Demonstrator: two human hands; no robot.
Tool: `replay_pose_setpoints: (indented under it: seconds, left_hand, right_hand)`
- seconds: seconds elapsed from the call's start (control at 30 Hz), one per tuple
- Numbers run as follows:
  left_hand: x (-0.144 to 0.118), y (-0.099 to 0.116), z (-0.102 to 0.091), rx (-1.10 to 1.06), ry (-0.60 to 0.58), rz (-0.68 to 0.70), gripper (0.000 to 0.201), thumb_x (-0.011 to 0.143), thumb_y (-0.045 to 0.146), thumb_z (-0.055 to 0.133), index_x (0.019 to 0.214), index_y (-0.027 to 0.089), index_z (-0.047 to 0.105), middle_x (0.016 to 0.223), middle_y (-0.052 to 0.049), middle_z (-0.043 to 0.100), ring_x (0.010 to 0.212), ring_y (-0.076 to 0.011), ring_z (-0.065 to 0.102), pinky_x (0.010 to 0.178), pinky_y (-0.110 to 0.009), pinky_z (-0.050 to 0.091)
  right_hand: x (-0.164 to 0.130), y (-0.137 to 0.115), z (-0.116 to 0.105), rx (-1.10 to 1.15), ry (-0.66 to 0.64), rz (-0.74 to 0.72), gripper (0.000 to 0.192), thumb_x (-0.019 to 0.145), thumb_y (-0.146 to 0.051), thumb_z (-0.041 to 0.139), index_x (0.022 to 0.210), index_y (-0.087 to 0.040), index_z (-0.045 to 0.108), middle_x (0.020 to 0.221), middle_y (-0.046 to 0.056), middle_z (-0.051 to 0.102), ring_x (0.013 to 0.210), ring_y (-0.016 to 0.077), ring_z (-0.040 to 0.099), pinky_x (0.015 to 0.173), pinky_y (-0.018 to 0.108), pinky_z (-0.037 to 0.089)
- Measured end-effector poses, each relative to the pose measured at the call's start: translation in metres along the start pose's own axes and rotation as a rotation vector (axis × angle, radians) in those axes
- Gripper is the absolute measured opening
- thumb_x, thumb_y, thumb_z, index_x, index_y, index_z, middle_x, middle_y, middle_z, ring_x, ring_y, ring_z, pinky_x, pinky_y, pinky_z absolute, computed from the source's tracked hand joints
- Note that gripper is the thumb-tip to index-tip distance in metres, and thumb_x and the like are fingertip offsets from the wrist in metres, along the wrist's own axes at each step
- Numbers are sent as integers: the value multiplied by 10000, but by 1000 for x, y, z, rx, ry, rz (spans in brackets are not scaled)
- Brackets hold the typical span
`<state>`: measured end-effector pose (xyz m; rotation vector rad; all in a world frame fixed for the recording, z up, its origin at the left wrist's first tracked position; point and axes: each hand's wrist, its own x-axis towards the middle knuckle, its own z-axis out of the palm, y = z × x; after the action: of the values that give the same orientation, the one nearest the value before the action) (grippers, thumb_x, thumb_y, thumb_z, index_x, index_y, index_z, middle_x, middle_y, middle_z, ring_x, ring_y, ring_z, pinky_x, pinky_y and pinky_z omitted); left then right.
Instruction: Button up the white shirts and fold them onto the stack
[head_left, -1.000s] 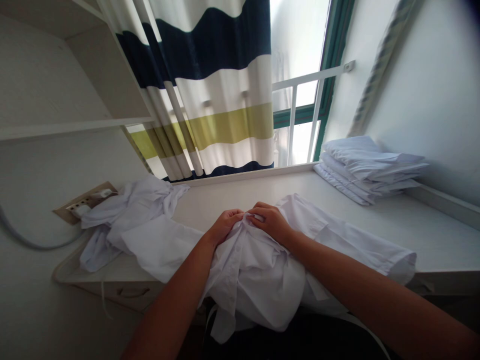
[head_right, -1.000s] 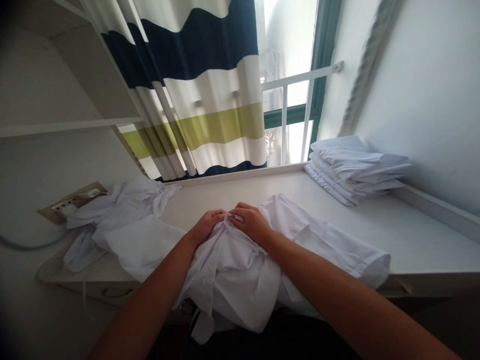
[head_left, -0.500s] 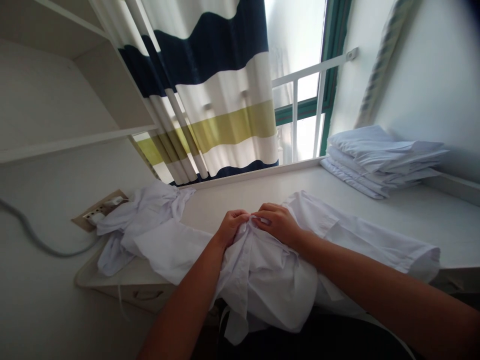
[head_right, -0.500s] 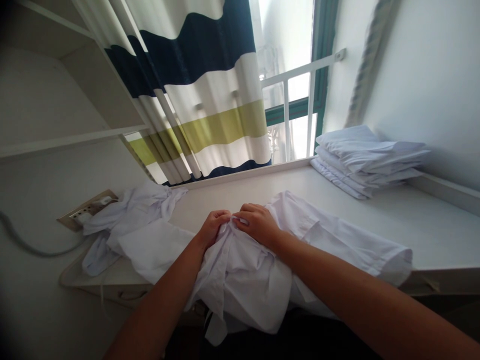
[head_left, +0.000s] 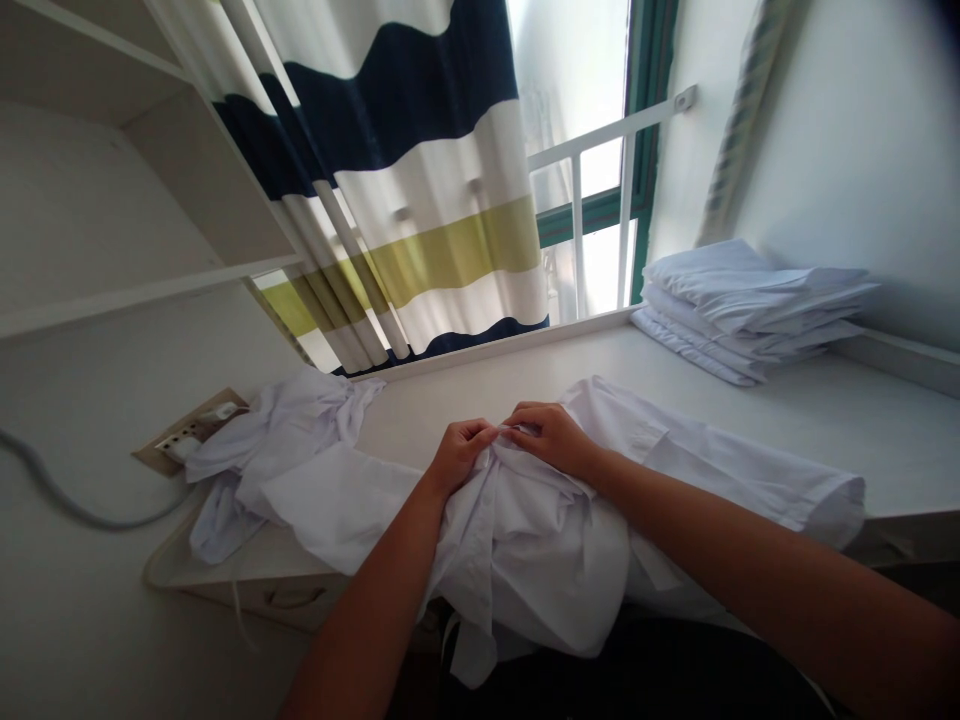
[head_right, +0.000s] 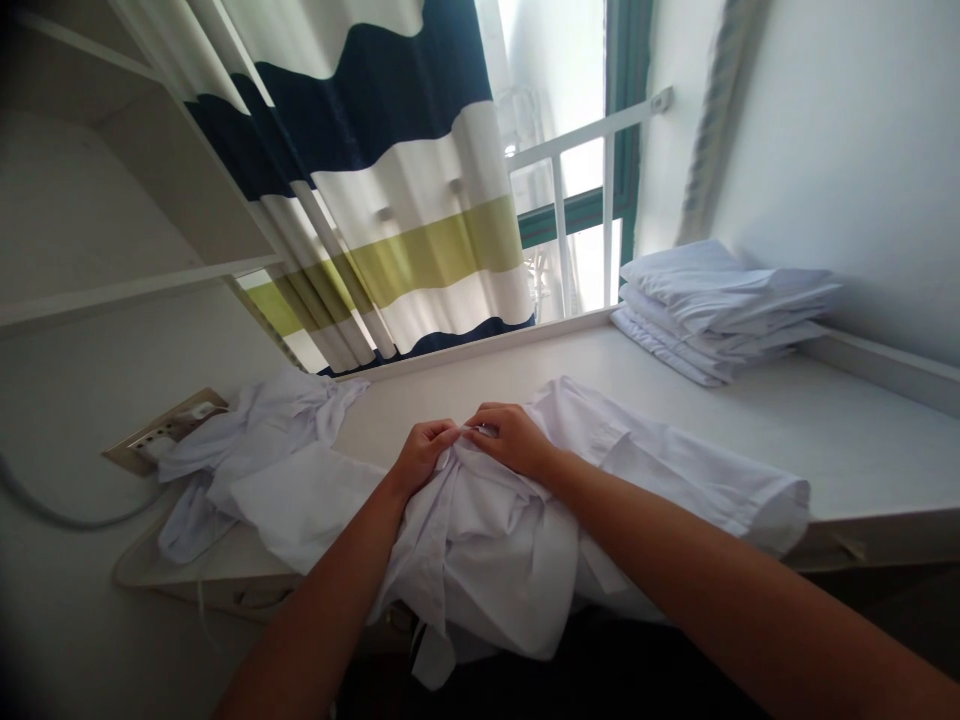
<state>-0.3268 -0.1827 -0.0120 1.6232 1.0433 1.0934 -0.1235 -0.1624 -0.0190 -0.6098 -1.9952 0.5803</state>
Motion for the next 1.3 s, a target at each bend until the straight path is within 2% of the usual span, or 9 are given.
replay_pose_setpoints:
  seconds: [0.27,0.77,1.3]
  left_hand:
    - [3,-8,-1,-78,-40,-72,342,815,455,692,762,118,662,721,-1,600,674,-118,490,658,-235,374]
    - [4,-12,-3,-92,-72,-71,345,835,459,689,861,115,693,792,-17,651,716,-128,533,697,-237,400]
    - [2,-8,-5,97,-154,49,321,863,432,660,890,114,701,797,-23,631,734,-134,525,681,-230,383]
  right_hand:
    - [2,4,-6,-60,-4,-11,119,851,-282,671,867,-202,757,782,16,704,684,145,602,663,268,438]
    - [1,9,-7,-46,-30,-7,117,869,-277,673,896,-199,756,807,18,695,705,136,599,668,248,431]
    - [1,14,-9,-55,-90,-4,147,890,-283,654,907,-186,764,845,39,707,755,151,629,714,247,441]
